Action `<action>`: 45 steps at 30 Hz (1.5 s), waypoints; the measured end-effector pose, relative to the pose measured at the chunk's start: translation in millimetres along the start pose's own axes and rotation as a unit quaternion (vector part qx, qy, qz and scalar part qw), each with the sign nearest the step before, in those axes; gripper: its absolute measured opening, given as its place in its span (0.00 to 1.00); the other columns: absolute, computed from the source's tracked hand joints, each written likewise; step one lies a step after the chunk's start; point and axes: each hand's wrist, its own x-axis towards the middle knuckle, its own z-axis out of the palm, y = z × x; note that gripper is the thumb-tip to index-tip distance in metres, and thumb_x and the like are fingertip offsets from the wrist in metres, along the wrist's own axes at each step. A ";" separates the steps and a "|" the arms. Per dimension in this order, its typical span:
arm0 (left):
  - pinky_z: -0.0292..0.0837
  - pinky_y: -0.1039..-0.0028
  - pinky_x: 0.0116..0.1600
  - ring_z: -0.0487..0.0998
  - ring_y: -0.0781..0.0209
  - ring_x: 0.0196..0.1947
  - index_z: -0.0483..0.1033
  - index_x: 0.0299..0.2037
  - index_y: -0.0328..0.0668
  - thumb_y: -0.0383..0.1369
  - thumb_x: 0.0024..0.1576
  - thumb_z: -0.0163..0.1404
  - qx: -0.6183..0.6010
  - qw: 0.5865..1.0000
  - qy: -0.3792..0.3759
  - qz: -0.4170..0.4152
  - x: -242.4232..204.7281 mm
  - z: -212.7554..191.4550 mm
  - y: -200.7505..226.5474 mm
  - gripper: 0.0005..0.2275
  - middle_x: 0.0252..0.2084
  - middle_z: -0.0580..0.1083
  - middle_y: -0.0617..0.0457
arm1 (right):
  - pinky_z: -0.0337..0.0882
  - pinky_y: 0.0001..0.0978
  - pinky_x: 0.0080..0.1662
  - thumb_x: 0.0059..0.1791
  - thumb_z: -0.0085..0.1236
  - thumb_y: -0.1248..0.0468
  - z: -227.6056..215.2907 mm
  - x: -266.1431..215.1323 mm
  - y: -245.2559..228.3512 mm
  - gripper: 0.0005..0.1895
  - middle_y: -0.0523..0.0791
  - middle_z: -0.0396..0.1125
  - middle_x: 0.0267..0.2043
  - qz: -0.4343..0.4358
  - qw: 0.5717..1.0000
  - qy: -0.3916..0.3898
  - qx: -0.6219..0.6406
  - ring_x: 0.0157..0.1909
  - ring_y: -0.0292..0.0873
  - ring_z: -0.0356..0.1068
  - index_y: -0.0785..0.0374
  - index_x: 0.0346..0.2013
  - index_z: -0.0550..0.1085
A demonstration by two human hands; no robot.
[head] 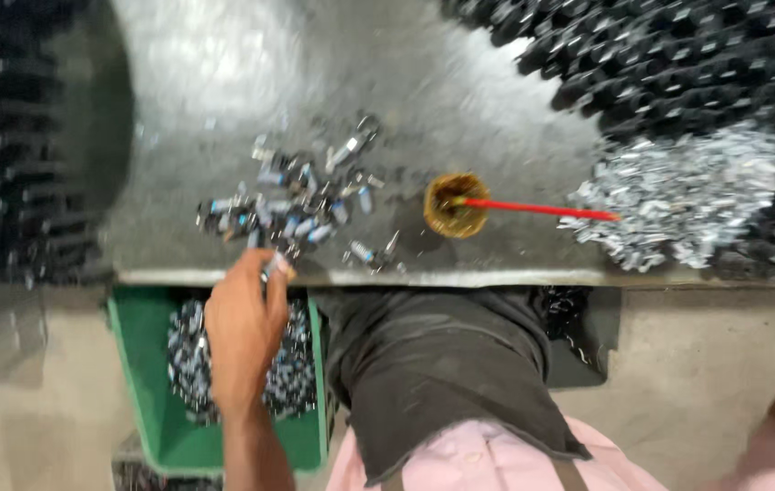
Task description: The person assembles small keychains by attaching metal rings to cylindrical components. They repeatedly pick up a component, attach a ring, and place the finished keychain into a green bin. The process is repetitive and performed by hand.
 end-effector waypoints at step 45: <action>0.68 0.78 0.40 0.70 0.69 0.39 0.69 0.57 0.43 0.34 0.68 0.49 -0.799 0.533 -0.201 -0.193 -76.5 101.5 72.1 0.10 0.43 0.71 0.58 | 0.78 0.26 0.49 0.51 0.61 0.79 191.2 -167.7 -24.8 0.07 0.48 0.64 0.52 0.047 0.883 -0.123 0.451 0.46 0.36 0.73 0.70 0.40 0.75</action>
